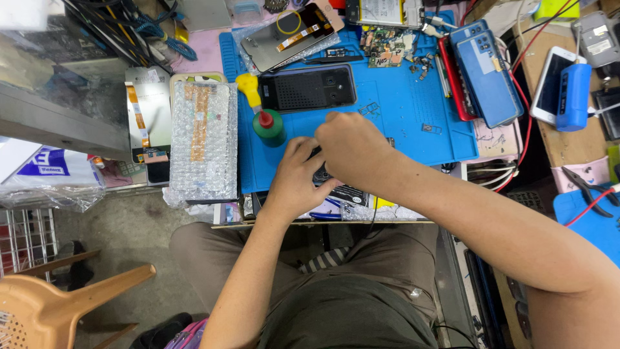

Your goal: The person handles a mobile phone chassis and components, aligning an internal plate and using a small tool to press or connect internal parts.

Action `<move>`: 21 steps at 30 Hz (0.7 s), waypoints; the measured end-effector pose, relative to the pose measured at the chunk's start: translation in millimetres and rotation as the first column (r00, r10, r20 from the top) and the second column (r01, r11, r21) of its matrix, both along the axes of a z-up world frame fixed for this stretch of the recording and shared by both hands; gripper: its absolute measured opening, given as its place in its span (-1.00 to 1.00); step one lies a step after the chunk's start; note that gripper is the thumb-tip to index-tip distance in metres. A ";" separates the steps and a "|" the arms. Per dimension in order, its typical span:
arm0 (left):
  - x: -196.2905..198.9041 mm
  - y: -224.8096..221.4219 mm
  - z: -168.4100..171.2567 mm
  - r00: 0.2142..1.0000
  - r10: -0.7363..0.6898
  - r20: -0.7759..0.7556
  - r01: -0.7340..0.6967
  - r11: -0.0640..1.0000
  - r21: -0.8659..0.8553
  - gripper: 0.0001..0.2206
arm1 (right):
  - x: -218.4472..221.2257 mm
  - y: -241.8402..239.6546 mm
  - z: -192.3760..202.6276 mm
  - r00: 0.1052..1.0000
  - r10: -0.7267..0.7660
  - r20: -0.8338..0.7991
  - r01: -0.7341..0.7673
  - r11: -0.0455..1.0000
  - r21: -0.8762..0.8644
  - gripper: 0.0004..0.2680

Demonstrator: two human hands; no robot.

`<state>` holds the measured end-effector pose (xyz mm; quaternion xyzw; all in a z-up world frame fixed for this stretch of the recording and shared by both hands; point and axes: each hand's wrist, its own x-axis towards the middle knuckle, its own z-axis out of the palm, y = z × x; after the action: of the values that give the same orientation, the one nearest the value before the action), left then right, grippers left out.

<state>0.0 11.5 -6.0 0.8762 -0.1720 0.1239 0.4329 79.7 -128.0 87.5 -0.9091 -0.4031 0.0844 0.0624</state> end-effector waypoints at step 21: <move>0.6 -8.9 2.5 0.997 0.043 0.062 -0.049 0.994 0.097 -0.51 | -66.9 -187.6 -85.5 0.744 -0.660 -0.105 0.477 0.415 0.775 -0.89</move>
<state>0.5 2.7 -3.5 0.8962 -0.1705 0.1514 0.3807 12.8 -315.6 2.0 -0.8786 -0.0684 -0.2189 0.4188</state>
